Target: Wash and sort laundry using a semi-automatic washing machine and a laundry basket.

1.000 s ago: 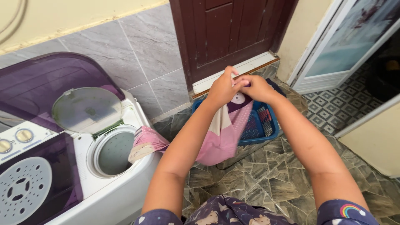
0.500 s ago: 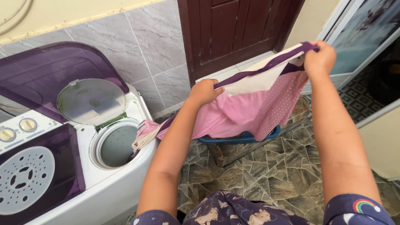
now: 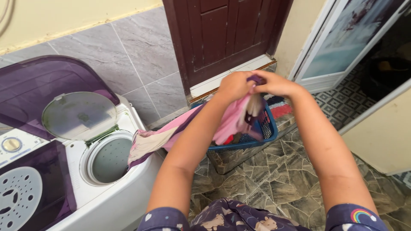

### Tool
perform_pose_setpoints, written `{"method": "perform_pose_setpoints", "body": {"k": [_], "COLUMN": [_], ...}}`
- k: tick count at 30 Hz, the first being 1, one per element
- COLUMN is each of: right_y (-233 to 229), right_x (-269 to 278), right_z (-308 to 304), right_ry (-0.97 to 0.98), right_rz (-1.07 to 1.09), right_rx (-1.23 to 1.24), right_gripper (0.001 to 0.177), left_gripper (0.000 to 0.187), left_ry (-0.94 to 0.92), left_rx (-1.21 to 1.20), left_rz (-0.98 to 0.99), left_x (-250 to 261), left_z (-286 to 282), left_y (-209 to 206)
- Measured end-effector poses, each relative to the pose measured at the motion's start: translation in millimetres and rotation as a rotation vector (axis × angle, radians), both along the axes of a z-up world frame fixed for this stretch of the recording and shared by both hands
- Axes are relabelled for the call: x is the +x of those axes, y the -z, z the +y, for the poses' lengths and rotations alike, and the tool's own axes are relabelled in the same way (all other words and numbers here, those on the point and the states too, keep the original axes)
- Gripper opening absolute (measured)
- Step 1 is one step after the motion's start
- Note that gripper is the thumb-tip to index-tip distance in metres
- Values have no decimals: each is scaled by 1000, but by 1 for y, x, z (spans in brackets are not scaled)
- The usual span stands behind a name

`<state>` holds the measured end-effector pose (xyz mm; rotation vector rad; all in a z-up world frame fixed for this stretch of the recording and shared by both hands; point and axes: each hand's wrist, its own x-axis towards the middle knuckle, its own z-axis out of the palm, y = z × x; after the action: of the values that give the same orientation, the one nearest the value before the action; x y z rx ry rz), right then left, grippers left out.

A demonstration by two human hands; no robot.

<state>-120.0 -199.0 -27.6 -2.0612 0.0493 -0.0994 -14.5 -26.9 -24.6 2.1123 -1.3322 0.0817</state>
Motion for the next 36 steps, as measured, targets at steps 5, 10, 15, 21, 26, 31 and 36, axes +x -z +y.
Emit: {"method": "perform_pose_setpoints", "body": {"k": [5,10,15,21,26,31,36], "right_y": [4,-21,-23,-36,-31,-19,-9], "right_x": [-8,-42,-61,-78,-79,-57,-5], "right_z": [-13,-25,-63,-46,-35,-20,3], "right_ry": [55,266,526,833,1067,1010,853], "right_rz": [-119,-107,-230,-296,-423,-394,-388], "right_rx": [-121,-205,-159,-175,-336,-263,-310], "right_gripper": [34,14,12,8,8,8,10], "left_gripper": [32,48,35,28,28,27,25], "left_ry": [-1,2,55,35,-34,-106,-174], "left_rx": [-18,83,102,204,81,25,-132], "left_rz": [63,157,105,108,-51,-119,-150], "left_x": [-20,-18,16,33,61,87,108], "left_z": [-7,15,33,61,71,98,147], "left_y": [-11,-19,-1,-24,-1,7,7]}}
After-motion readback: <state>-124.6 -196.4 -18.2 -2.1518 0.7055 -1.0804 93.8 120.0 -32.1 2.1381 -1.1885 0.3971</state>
